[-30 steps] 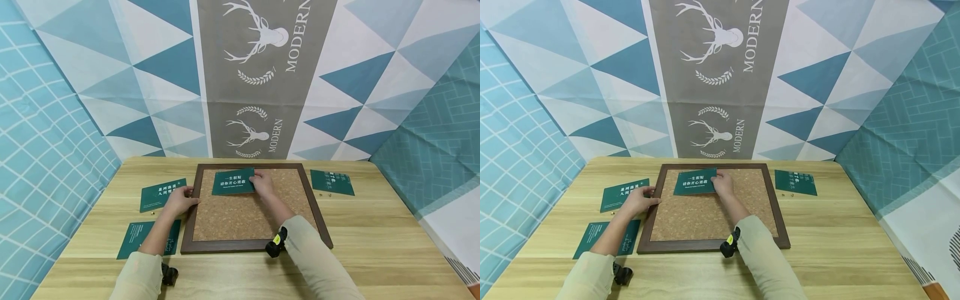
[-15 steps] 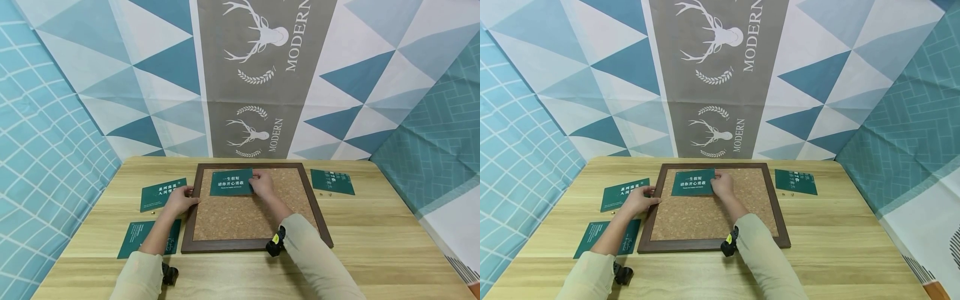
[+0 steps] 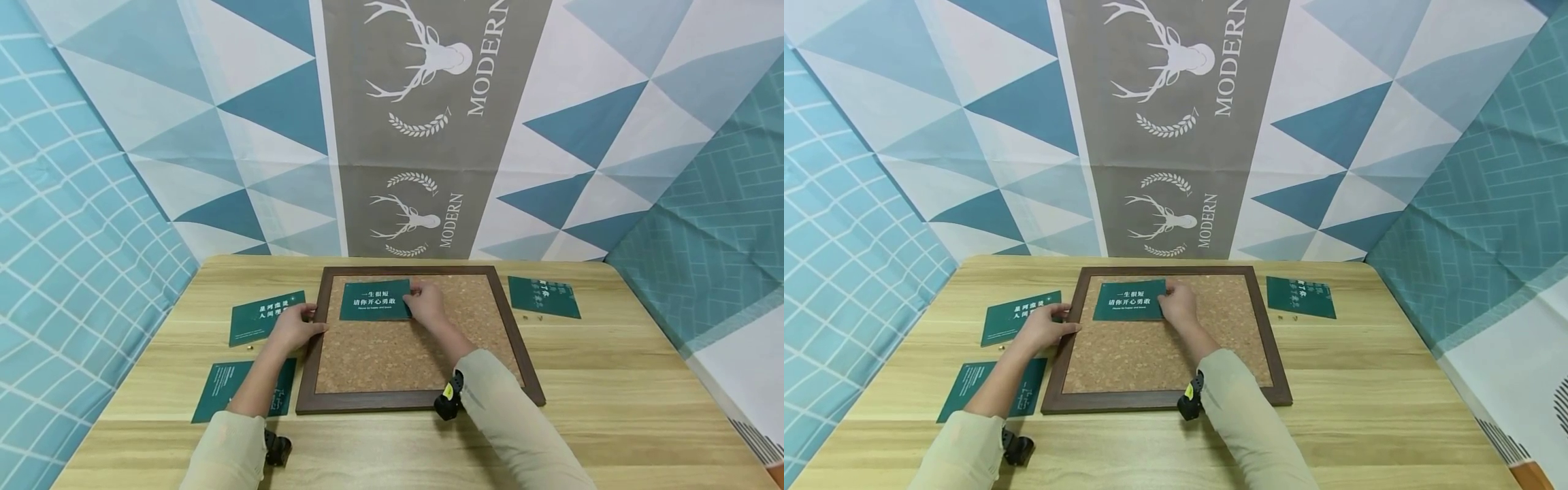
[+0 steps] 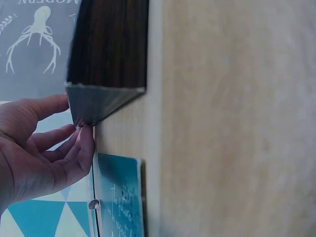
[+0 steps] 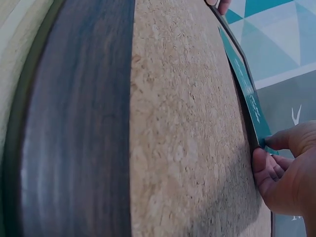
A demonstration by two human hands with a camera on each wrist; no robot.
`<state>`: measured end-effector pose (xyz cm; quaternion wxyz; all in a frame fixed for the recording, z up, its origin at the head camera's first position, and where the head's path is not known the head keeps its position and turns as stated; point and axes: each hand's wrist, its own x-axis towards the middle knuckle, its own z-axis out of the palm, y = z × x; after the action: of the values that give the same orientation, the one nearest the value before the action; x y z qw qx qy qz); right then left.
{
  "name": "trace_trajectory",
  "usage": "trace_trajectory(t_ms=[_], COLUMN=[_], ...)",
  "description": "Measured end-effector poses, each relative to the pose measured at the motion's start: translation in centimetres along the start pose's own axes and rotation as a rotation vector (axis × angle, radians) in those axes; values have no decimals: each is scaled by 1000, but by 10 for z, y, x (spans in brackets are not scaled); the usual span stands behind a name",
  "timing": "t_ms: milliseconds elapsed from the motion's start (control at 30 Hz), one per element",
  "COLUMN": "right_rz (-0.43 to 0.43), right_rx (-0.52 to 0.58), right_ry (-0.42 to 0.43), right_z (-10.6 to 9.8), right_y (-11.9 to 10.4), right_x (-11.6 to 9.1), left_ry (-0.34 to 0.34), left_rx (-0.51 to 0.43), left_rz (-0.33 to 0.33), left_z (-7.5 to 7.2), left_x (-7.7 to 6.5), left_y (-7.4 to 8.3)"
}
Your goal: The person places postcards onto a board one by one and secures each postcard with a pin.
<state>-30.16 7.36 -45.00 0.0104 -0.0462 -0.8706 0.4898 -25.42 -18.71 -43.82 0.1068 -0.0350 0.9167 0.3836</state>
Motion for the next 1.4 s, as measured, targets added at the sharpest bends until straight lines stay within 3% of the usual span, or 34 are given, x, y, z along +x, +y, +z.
trace_trajectory(t_ms=[367, 867, 1400], right_rz=[8, 48, 5], right_rx=[-71, -44, -63], right_ry=[5, -7, 15], right_z=[1, -3, -32], right_y=[-2, 1, 9], right_x=[1, 1, 1], left_ry=[0, 4, 1], left_rx=[-14, -12, -5], left_rz=[-1, 8, 13], left_z=[0, 1, 2], left_x=[1, 1, 1], left_y=[0, -1, -1])
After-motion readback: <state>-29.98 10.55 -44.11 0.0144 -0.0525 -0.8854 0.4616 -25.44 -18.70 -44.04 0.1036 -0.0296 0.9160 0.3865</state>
